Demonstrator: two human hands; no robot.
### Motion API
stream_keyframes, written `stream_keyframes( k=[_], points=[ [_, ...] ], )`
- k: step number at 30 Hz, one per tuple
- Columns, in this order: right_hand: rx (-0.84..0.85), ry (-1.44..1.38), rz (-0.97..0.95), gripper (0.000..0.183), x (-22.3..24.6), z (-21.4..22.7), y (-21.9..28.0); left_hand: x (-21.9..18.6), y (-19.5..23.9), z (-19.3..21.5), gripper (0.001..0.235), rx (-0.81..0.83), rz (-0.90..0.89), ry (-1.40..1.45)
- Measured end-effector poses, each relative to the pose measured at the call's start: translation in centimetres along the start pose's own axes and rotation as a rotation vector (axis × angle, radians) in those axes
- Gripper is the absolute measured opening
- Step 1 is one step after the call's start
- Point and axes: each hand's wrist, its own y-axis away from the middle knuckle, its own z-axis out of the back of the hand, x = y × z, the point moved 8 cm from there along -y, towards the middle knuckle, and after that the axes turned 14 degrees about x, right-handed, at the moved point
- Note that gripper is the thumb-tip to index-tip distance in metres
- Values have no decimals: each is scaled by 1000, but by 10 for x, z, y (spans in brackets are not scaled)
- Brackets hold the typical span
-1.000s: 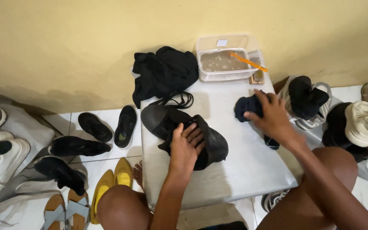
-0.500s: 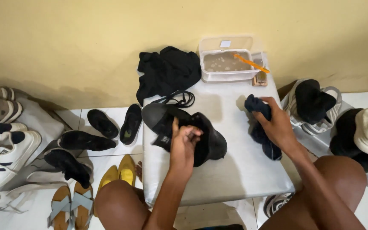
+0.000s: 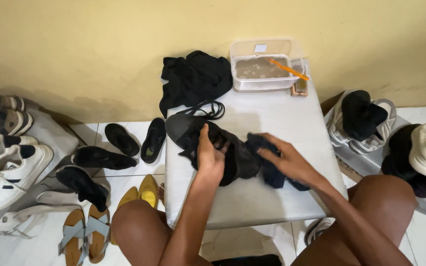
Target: The person cleans a black shoe using a toothbrush and water from a plastic container. They scrub the shoe's surface and then wipe it with a dark cloth.
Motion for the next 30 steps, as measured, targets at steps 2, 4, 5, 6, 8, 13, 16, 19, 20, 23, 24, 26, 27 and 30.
stream_keyframes(
  k=[2, 4, 5, 6, 8, 13, 16, 19, 20, 23, 24, 26, 27, 30],
  points=[
    [24, -29, -19, 41, 1, -3, 3, 12, -20, 24, 86, -39, -22, -65],
    [49, -57, -35, 38, -5, -2, 3, 9, -10, 30, 80, -78, -48, -129],
    [52, -94, -33, 38, -13, 2, 4, 0, 13, 24, 81, -87, -37, -252],
    [55, -132, -31, 38, -21, 5, 4, -8, 34, 17, 83, -96, -27, -375],
    [61, -140, 3, 38, -3, -1, 12, -9, 32, 27, 81, -69, -63, -450],
    [-66, -119, 193, 40, 8, 13, 12, -7, 27, 27, 68, 209, -272, -496],
    [-156, -66, 299, 43, 46, 25, 12, -7, 42, 9, 59, 346, -240, -631],
    [-200, 219, 567, 50, 104, 21, 11, -2, 47, 7, 60, 405, -201, -716],
    [-196, 357, 622, 61, 115, 12, 6, 0, 49, 2, 61, 439, -198, -801],
    [-184, 611, 734, 66, 110, -22, -7, 9, 28, 8, 60, 487, -244, -920],
    [-176, 723, 790, 59, 103, -39, -10, 10, 17, 12, 57, 496, -291, -957],
    [-179, 688, 762, 57, 108, -48, 2, -6, 43, -15, 55, 485, -345, -1015],
    [-185, 651, 728, 54, 109, -51, 8, -14, 58, -29, 53, 475, -392, -1076],
    [-206, 731, 732, 51, 109, -55, 19, -1, 42, -15, 47, 509, -692, -1431]
  ],
)
